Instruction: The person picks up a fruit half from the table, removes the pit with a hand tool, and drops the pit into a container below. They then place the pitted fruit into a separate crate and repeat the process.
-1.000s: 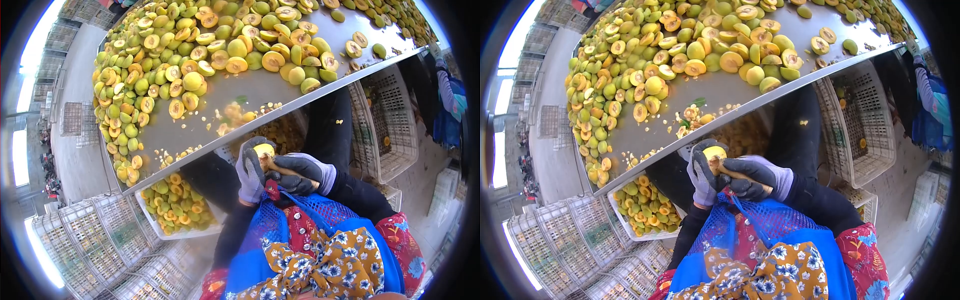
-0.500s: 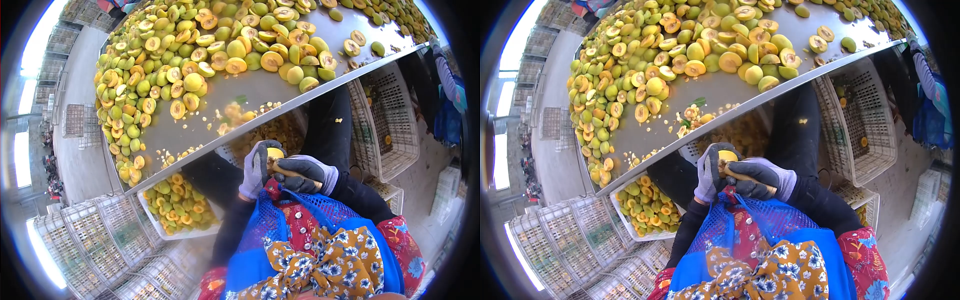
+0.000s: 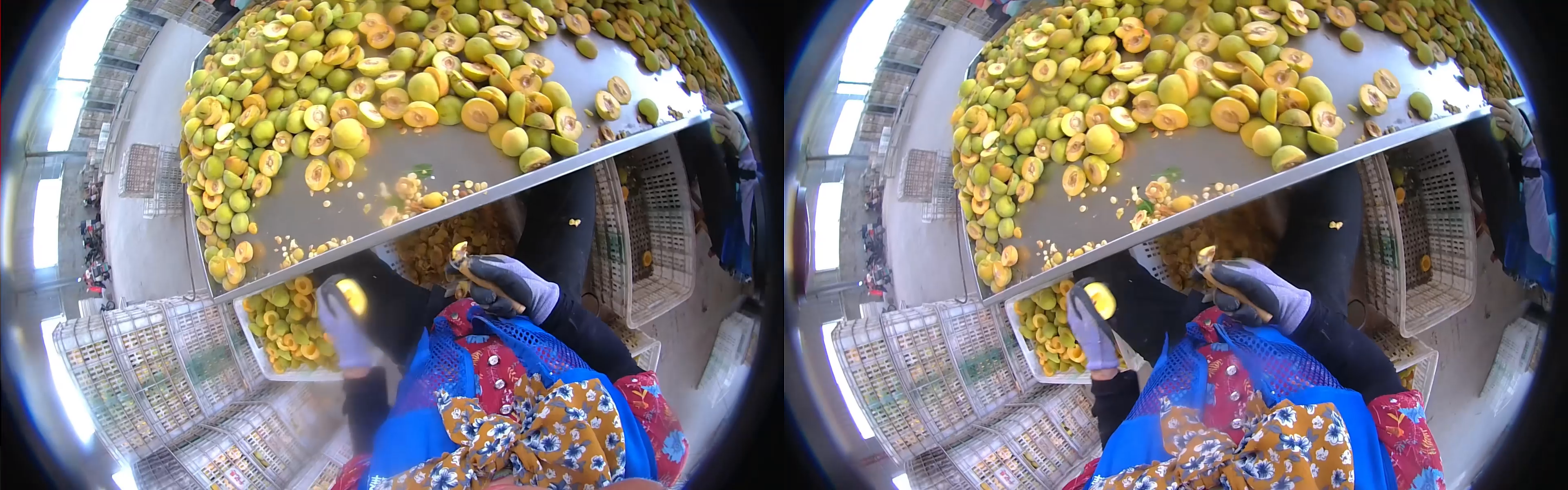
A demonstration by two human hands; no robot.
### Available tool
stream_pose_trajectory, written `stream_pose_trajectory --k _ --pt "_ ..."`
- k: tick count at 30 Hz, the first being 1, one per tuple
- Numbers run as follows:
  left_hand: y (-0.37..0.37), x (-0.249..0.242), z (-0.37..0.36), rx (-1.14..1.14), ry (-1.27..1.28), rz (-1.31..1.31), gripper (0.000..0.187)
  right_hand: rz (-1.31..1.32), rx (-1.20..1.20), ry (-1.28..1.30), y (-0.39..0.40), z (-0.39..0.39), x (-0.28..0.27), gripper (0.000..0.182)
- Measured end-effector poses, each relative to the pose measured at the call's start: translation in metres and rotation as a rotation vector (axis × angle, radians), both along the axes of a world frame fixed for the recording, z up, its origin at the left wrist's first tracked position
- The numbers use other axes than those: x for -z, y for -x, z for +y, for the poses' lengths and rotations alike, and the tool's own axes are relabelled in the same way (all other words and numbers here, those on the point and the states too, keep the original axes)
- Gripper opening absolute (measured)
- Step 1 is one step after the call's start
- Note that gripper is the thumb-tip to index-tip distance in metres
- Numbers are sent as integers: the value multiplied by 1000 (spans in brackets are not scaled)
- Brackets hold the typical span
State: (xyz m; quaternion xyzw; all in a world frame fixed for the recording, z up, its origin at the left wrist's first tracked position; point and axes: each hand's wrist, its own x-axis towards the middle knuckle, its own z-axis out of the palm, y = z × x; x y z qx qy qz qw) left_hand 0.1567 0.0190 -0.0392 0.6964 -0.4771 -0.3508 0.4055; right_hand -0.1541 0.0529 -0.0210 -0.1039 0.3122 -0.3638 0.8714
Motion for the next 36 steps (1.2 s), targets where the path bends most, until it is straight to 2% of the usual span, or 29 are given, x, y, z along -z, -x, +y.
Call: stream_pose_trajectory --k 2,3,5,7,8,11,14,15,16,17,18,19,20,21,22,24,25,26,28,29,31,33,36 --pt "-44 -12 5 79 -8 -942 32 29 -11 -109 -3 0 0 34" --pt "-54 -17 -4 86 2 -1012 34 -4 -33 -126 -2 2 14 35" --pt "-62 -24 -39 102 24 -1146 37 235 -17 -15 -12 2 34 38" --pt "-63 -18 -101 319 19 -955 51 261 -103 95 -7 -5 20 38" --pt "-30 -31 -133 243 18 -856 54 275 -144 150 -4 -8 13 39" --pt "-31 37 -236 295 190 -1101 55 436 -189 209 -3 -5 4 44" --pt "4 1 -253 482 -304 -315 51 472 -186 155 4 0 -2 44" --pt "1 9 -250 511 -241 -124 44 461 -164 85 4 -1 -6 37" --pt "4 10 -243 482 -276 -225 46 604 -114 332 3 -1 2 33" --pt "2 17 -233 446 -276 -100 44 742 -65 581 1 1 16 28" --pt "0 25 -218 407 -278 22 42 836 -49 716 -1 1 15 25" --pt "7 16 -195 421 -280 261 42 939 -24 846 -3 1 14 21" --pt "19 -1 -169 429 -282 502 41 1008 -37 860 -6 -5 -8 19" --pt "33 -15 -146 483 -265 626 40 1078 -51 874 -11 -11 -20 16" --pt "46 -25 -126 536 -245 752 39 1179 -26 1015 -15 -14 -21 17" --pt "63 -28 -100 496 -377 860 42 1379 29 1299 -25 -19 -22 22" --pt "67 -9 -86 517 -307 832 42 1217 -49 932 -31 -20 -25 28" --pt "72 10 -71 535 -237 803 47 1272 -51 951 -35 -19 -30 30" --pt "100 -22 -55 437 -404 1117 54 1387 -56 990 -36 -16 -37 34" --pt "114 -41 -54 289 -580 1387 36 1410 -88 952 -37 -14 -39 36" --pt "120 -34 -39 542 -279 782 39 1432 -80 943 -39 -10 -34 32" --pt "120 -37 -32 745 180 154 45 1452 -78 937 -40 -6 -32 32" --pt "124 -39 -25 627 35 351 36 1449 -87 943 -42 -3 -33 33"
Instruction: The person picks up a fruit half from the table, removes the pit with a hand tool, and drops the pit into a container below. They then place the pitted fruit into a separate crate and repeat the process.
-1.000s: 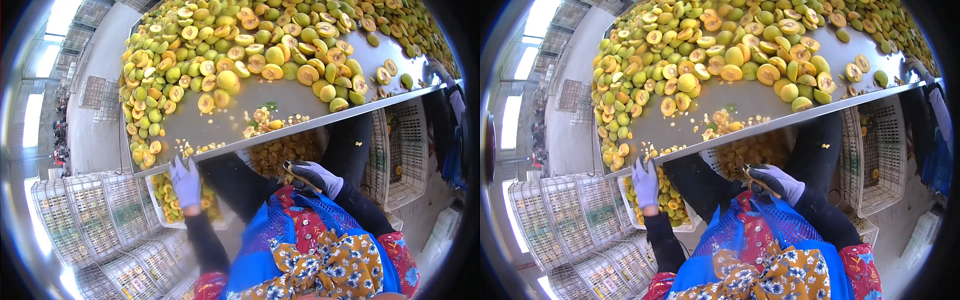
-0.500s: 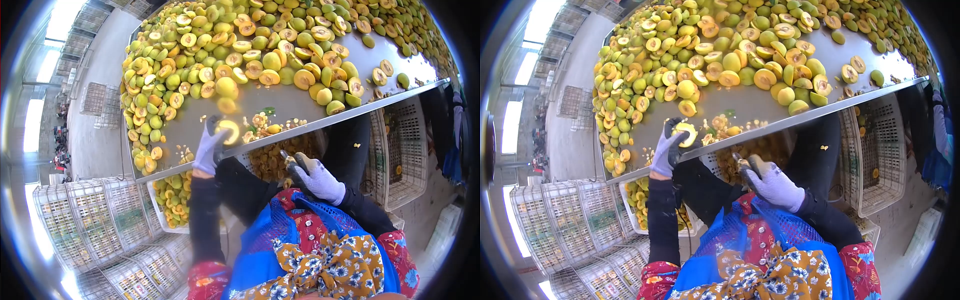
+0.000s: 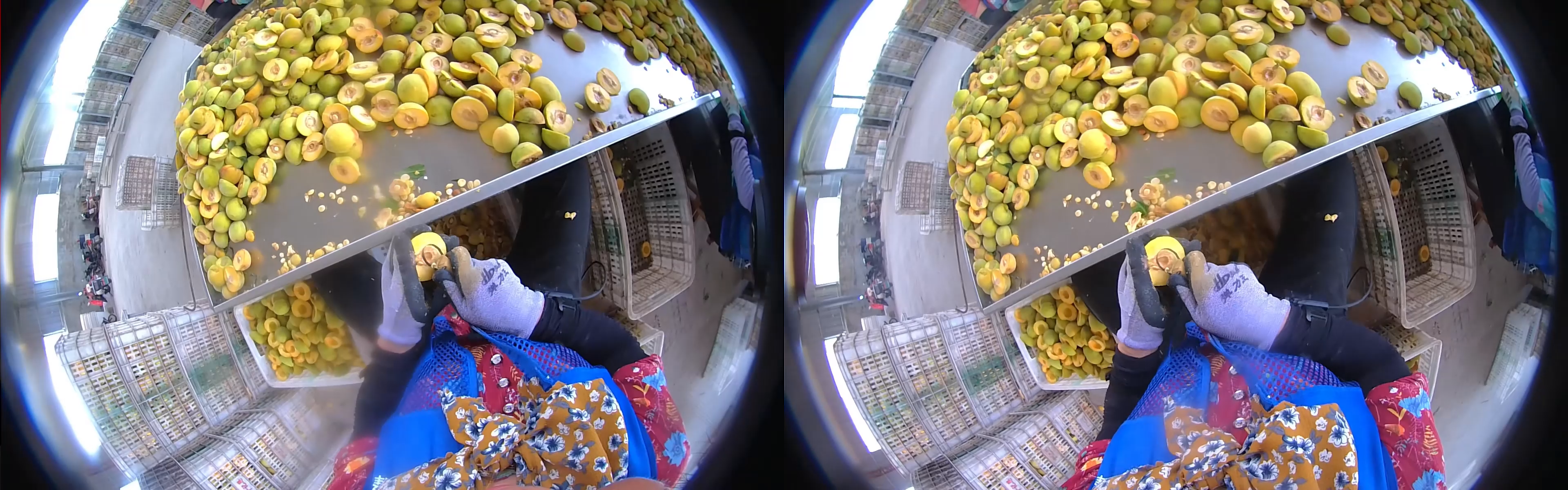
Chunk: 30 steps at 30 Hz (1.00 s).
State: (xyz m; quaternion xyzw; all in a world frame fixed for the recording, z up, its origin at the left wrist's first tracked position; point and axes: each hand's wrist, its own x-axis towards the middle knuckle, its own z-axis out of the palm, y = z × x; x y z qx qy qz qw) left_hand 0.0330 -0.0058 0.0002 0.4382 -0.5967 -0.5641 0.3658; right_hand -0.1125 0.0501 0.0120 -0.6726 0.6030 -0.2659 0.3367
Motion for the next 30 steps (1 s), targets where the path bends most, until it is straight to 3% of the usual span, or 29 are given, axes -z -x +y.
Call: stream_pose_trajectory --k 3,5,8,9,10,12,13,17,20,22,23,24,26,27,29,30 --pt "9 -11 6 -192 -405 402 36 -50 -32 -9 -1 3 1 33" --pt "14 -1 13 -234 -312 330 42 -80 -39 -14 -1 6 9 32" --pt "23 5 17 -236 -221 324 46 -745 13 -315 6 -1 15 32" --pt "24 5 17 -230 -198 338 46 -1148 37 -811 20 -6 -15 34" --pt "24 6 18 -203 -216 373 47 -1303 -25 -749 21 -5 -7 35" --pt "24 10 17 -145 -250 442 47 -1732 27 -1197 30 -4 1 37" --pt "23 13 17 -137 -346 480 47 -2142 -232 -1358 24 -6 23 40" --pt "27 18 13 -42 -347 435 46 -2223 -127 -1447 30 2 42 45" --pt "35 23 14 -145 -399 473 47 -2269 -162 -1275 24 9 49 43" --pt "30 38 12 -166 -490 691 42 -2059 30 -1105 25 8 22 42" --pt "17 37 10 1 30 141 40 -1949 117 -1026 25 8 12 42" --pt "7 31 7 -54 568 -400 41 -1964 38 -1025 27 6 13 41" --pt "-32 35 6 -309 353 -305 42 -2007 -121 -986 30 -3 19 41" --pt "-57 38 8 -461 205 -178 43 -1914 -75 -964 31 -5 29 40" --pt "-110 24 6 -706 81 -258 41 -1635 40 -897 36 -11 28 39" --pt "-128 11 5 -747 188 -598 40 -1501 100 -861 36 -11 28 39"
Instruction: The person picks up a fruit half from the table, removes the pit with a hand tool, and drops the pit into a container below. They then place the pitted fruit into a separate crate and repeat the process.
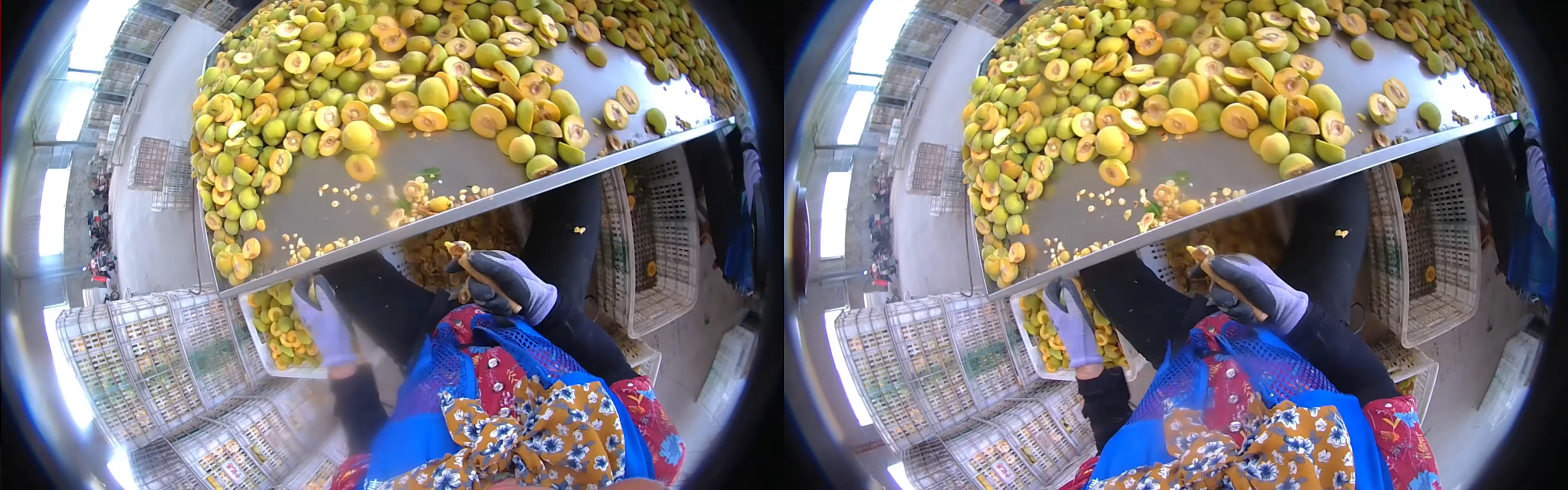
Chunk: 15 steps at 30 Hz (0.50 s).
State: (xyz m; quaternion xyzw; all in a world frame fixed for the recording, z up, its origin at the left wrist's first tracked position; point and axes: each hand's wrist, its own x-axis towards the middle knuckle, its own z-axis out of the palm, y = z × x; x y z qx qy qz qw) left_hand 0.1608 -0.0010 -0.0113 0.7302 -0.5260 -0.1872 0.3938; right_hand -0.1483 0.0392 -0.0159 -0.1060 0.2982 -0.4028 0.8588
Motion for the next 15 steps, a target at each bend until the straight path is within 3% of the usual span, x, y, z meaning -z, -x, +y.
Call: stream_pose_trajectory --k 3,5,9,11,12,13,14,15 --pt "-22 -13 -30 100 -134 -668 44 16 -21 -113 -2 0 19 36" --pt "8 -11 -81 229 -68 -491 40 -44 -18 -158 -5 1 26 33" --pt "62 34 -174 554 91 -927 50 -88 -33 -263 -4 6 24 33" --pt "72 42 -197 642 -109 -668 52 -49 -26 -344 3 10 35 34" --pt "72 47 -202 681 -210 -539 54 -177 -23 -314 7 13 41 35" --pt "64 53 -206 759 -31 -535 54 -305 -20 -282 12 16 49 36" --pt "61 63 -203 715 -160 -343 52 -432 -20 -249 15 18 52 37" --pt "60 62 -193 661 -286 -151 51 -229 -5 -263 19 17 34 36"
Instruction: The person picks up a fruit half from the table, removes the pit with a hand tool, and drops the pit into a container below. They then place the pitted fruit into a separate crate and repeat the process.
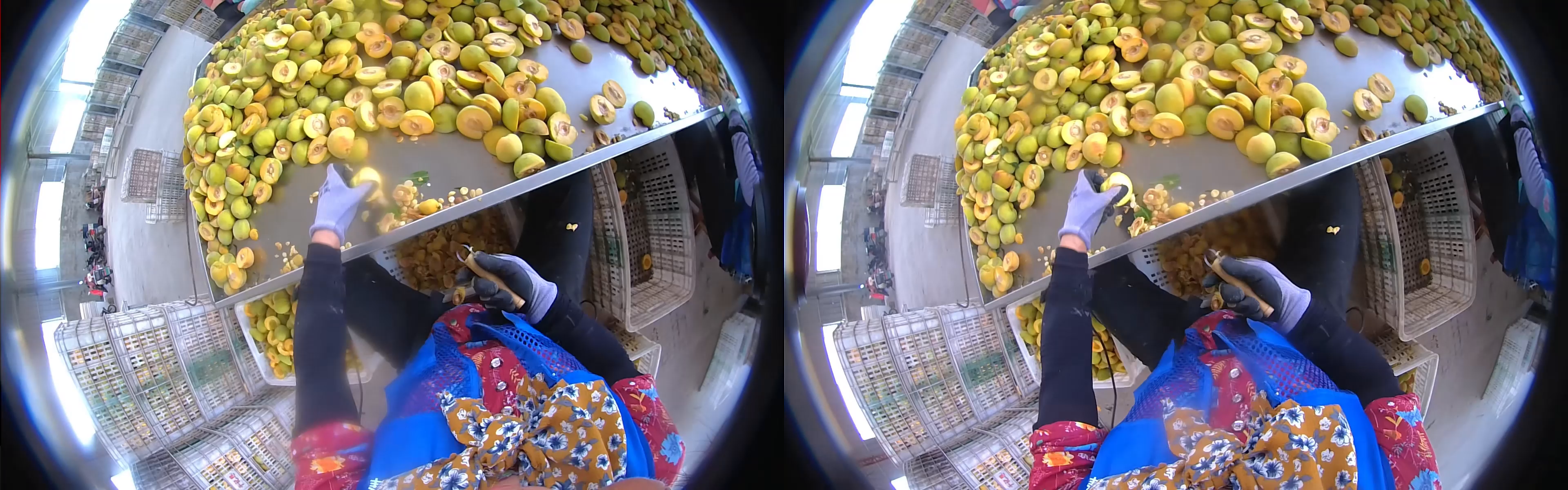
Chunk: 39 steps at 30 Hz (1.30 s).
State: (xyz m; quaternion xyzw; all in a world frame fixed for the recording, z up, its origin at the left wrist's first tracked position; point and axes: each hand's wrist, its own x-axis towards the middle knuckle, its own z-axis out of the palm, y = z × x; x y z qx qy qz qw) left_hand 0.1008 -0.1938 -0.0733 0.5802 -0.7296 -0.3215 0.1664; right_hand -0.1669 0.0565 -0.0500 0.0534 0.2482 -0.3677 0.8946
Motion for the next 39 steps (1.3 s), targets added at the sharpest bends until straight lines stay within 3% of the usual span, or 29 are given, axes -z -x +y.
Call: stream_pose_trajectory --k 3,5,7,8,9,10,12,13,15,16,18,21,24,28,31,32,35,36,38,39 --pt "31 -55 65 -167 -394 565 53 405 87 255 -8 -3 -33 37" --pt "34 -66 93 -131 -669 668 47 763 -16 544 -11 -6 -28 31" --pt "55 -81 128 -197 -642 749 39 1239 -106 930 -14 -9 -40 28" --pt "50 -68 138 -219 -744 830 42 1503 -34 1083 -22 -6 -39 25" --pt "54 -66 144 -294 -958 1022 51 1527 -65 1084 -25 -7 -42 26" --pt "59 -66 153 -291 -949 1091 51 1550 -95 1084 -27 -8 -47 27" --pt "67 -70 168 -76 -505 902 51 1615 -121 1101 -31 -10 -56 31" --pt "69 -72 174 120 -78 624 50 1628 -121 1109 -32 -8 -56 31" --pt "69 -62 180 276 394 318 47 1652 -123 1126 -34 -4 -55 32" --pt "69 -51 181 248 445 311 44 1646 -152 1120 -36 -4 -56 31" --pt "70 -54 188 77 81 523 36 1632 -212 1109 -38 -4 -59 28" --pt "75 -57 194 -160 -174 711 31 1685 -78 1594 -36 -8 -44 31" --pt "80 -57 197 -96 124 568 36 727 -247 583 -27 -16 -71 37" --pt "82 -57 197 -29 191 465 37 118 -159 369 -20 -12 -52 39" --pt "75 -42 190 -3 -221 685 41 55 -153 29 -20 -10 -58 40" --pt "78 -48 191 -16 -370 848 42 -373 -149 -7 -21 -5 -25 41" --pt "81 -46 186 -13 -522 969 42 -754 -53 -146 -29 -1 -17 41" --pt "83 -44 186 -62 -499 974 43 -778 -42 -182 -28 0 -15 42" --pt "87 -39 189 -163 -456 976 44 -736 19 -21 -30 5 -15 42" --pt "76 -44 184 -173 -267 816 42 -671 25 27 -27 5 -18 43"
